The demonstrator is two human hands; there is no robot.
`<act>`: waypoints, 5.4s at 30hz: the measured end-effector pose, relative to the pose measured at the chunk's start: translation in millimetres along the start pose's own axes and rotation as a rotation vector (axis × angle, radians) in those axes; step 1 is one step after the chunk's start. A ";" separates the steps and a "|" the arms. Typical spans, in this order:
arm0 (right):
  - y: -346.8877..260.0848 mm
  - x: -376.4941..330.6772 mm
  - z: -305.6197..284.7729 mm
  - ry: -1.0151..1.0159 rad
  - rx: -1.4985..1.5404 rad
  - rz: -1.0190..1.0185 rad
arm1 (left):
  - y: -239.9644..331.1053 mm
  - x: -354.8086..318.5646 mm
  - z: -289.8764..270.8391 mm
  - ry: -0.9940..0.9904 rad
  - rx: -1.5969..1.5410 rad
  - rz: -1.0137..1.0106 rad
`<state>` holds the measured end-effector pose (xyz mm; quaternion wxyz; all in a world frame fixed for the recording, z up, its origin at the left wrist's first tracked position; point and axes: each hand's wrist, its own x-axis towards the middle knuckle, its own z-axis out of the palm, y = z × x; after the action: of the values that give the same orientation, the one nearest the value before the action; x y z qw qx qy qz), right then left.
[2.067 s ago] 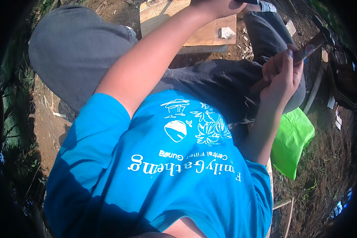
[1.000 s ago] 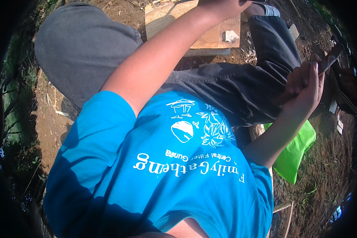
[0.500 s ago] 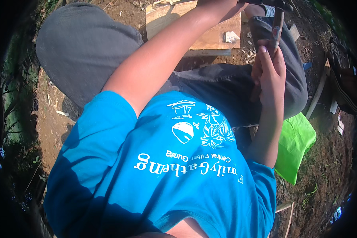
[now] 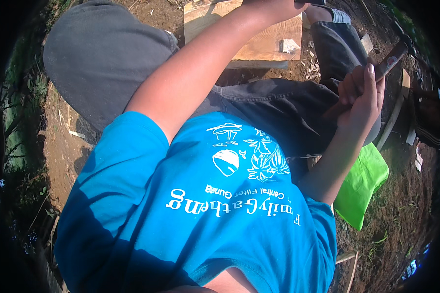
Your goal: The person assembles a small wooden box while sitting on the ground, using a hammer to drive nails into the wooden panels and a blue-handled tool to fit the pieces together. They handle multiple wooden boards and the partially finished box structure.
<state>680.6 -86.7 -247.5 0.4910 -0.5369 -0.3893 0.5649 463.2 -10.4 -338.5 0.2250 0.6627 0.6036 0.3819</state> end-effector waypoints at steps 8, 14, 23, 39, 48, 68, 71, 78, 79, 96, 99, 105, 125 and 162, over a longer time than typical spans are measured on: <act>-20.1 7.5 -7.0 -0.118 -0.121 -0.006 | 0.6 12.2 -1.2 0.083 -0.081 0.041; -8.7 16.1 4.5 -0.123 -0.122 -0.005 | -0.2 15.4 8.3 0.116 -0.105 0.027; -17.4 28.6 12.0 -0.059 -0.198 -0.029 | -7.6 11.4 1.6 0.079 -0.078 0.006; -38.0 34.6 -14.9 -0.141 -0.161 0.065 | -1.0 19.3 -2.6 0.104 -0.114 -0.037; -5.9 25.9 26.9 -0.230 -0.389 0.195 | -6.4 19.3 -9.7 0.123 -0.187 -0.029; -14.7 52.5 6.1 -0.178 -0.247 0.073 | -22.8 22.5 11.9 0.158 -0.048 0.069; -8.8 49.7 11.9 -0.100 -0.105 -0.020 | -16.6 22.1 12.4 0.096 -0.055 0.066; -10.5 53.8 9.7 -0.009 0.042 -0.071 | -22.6 21.6 16.3 0.106 -0.002 0.035; -5.2 50.7 9.9 -0.088 -0.093 -0.025 | -23.4 21.3 16.6 0.101 0.007 0.036; 14.6 40.9 15.5 -0.159 -0.329 0.092 | -24.5 16.1 15.8 0.053 0.097 0.029; 10.3 43.3 9.5 -0.192 -0.296 0.145 | -25.7 13.5 13.6 0.006 0.134 -0.008; 16.5 27.6 19.1 -0.270 -0.430 0.300 | -26.7 9.3 15.3 -0.039 0.163 -0.024; 14.4 27.9 16.6 -0.202 -0.317 0.192 | -28.8 -11.6 24.5 -0.390 0.276 0.008; -47.8 -63.9 72.4 -0.275 -0.186 -0.008 | -19.2 -29.7 -32.6 0.089 -0.092 0.135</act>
<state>611.8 -132.2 -178.3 0.3836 -0.4958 -0.5057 0.5928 426.3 -41.3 -340.2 0.2019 0.6734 0.5486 0.4527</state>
